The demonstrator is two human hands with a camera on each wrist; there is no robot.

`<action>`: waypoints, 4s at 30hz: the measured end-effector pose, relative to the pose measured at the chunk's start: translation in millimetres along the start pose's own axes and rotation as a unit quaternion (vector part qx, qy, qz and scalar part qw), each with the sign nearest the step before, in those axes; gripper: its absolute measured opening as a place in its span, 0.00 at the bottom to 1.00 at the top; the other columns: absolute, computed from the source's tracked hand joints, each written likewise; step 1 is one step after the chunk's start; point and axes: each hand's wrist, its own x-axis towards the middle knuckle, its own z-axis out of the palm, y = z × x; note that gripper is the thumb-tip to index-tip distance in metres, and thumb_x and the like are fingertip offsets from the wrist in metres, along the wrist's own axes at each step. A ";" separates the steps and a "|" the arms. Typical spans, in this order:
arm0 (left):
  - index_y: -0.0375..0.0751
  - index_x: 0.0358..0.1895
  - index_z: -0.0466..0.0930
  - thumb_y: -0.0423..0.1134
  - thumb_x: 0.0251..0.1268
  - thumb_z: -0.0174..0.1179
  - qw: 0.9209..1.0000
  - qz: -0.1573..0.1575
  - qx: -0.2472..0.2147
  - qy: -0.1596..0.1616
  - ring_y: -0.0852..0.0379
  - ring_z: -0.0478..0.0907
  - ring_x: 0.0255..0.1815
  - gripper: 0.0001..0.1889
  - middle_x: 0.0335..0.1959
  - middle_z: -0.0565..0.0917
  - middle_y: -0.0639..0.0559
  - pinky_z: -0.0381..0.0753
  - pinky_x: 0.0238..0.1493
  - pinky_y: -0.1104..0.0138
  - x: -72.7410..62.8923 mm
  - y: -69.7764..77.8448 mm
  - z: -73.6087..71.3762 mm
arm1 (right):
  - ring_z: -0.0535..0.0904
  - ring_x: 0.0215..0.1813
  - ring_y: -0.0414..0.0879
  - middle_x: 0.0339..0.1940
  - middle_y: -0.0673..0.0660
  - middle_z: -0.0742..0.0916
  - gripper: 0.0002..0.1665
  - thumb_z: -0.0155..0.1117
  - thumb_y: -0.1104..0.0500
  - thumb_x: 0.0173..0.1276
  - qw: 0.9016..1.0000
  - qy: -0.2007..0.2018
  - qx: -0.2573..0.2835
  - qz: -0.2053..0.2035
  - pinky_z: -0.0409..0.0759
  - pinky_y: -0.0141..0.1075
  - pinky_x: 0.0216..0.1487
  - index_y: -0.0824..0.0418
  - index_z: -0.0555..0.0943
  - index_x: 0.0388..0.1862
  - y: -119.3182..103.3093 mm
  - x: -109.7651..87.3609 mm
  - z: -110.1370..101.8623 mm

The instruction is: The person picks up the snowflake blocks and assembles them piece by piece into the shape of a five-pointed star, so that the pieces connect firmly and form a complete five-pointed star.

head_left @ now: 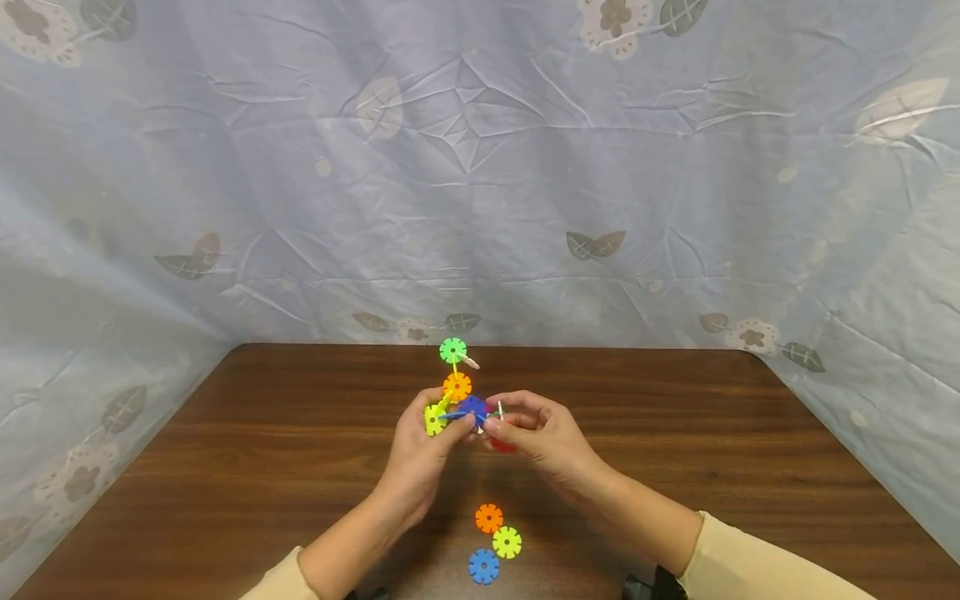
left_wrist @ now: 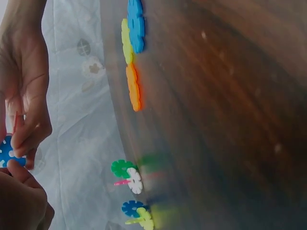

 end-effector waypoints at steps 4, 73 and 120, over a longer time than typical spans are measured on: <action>0.30 0.63 0.70 0.25 0.71 0.62 1.000 0.001 -0.020 -0.002 0.61 0.81 0.42 0.21 0.49 0.80 0.48 0.87 0.46 0.75 3.1 4.3 -2.9 | 0.88 0.45 0.40 0.39 0.48 0.89 0.28 0.68 0.61 0.75 1.000 0.006 0.017 0.000 0.88 0.34 0.59 0.70 0.73 0.69 -2.3 0.9 3.8; 0.36 0.71 0.70 0.29 0.76 0.60 0.995 -0.034 -0.052 -0.073 0.54 0.89 0.47 0.24 0.52 0.84 0.49 0.91 0.53 0.62 0.2 5.6 -12.5 | 0.75 0.38 0.28 0.43 0.44 0.80 0.17 0.75 0.53 0.69 0.849 -0.242 -0.467 -0.044 0.81 0.24 0.40 0.52 0.77 0.49 25.1 -42.2 -21.7; 0.32 0.66 0.72 0.32 0.73 0.64 0.991 -0.057 -0.035 -0.115 0.60 0.90 0.41 0.22 0.42 0.90 0.58 0.89 0.44 0.69 -2.8 -2.4 -12.3 | 0.85 0.51 0.42 0.50 0.66 0.85 0.31 0.72 0.78 0.61 0.881 -0.017 -0.285 -0.376 0.91 0.33 0.49 0.70 0.75 0.63 -11.4 -4.4 -28.5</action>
